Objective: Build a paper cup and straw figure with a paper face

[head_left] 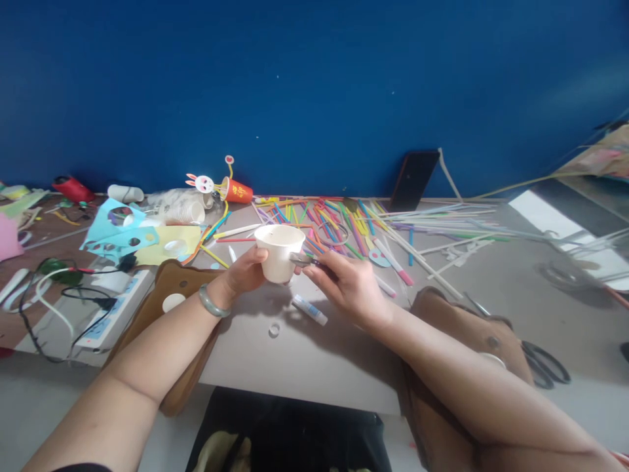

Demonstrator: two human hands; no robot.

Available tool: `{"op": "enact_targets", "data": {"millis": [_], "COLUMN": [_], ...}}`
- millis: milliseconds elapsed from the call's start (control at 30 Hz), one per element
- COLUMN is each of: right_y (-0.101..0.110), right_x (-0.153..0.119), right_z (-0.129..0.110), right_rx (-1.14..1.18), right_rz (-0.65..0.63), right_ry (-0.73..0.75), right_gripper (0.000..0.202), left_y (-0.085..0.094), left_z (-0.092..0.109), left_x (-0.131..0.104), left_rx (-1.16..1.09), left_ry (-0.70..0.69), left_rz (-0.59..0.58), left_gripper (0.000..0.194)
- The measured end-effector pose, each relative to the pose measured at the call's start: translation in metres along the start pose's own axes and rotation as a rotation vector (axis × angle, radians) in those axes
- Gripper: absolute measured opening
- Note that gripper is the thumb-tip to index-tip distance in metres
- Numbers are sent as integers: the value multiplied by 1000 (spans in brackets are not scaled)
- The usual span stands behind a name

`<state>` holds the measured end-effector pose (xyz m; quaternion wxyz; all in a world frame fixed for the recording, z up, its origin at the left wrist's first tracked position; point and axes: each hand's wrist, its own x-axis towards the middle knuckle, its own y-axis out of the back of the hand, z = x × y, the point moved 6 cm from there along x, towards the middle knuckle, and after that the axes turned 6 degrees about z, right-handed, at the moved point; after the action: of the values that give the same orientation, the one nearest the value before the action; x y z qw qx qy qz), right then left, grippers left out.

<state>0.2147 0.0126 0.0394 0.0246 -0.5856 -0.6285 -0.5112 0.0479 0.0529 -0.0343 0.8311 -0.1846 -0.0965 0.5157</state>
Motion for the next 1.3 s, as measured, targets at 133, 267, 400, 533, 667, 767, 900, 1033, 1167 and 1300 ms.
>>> {"op": "enact_targets", "data": {"millis": [133, 267, 400, 533, 667, 767, 900, 1033, 1167, 1300], "right_y": [-2, -3, 1, 7, 13, 11, 5, -4, -14, -5], "right_x": [0, 0, 1, -3, -3, 0, 4, 7, 7, 7], "right_z": [3, 0, -5, -15, -10, 1, 12, 18, 23, 28], "right_rx": [7, 43, 83, 113, 157, 221, 312, 335, 285, 168], "right_rz": [-24, -31, -6, 35, 125, 138, 134, 87, -23, 83], "right_ry": [-45, 13, 146, 376, 301, 88, -158, -328, -398, -316], "right_gripper": [42, 41, 39, 40, 45, 48, 45, 35, 29, 17], "left_y": [-3, -6, -8, -9, -3, -1, -6, -9, -8, -18], "left_z": [10, 16, 19, 26, 27, 24, 21, 19, 15, 11], "left_x": [-3, -6, -5, -3, -4, -4, -1, -1, -3, -4], "left_rx": [-44, -61, -62, 13, 120, 193, 420, 562, 592, 407], "left_ry": [-40, -29, -26, -124, -196, -207, -242, -396, -465, -309], "left_rz": [10, 17, 6, -8, 90, 118, 50, 13, 28, -185], "left_gripper": [60, 55, 55, 60, 60, 64, 71, 81, 88, 97]}}
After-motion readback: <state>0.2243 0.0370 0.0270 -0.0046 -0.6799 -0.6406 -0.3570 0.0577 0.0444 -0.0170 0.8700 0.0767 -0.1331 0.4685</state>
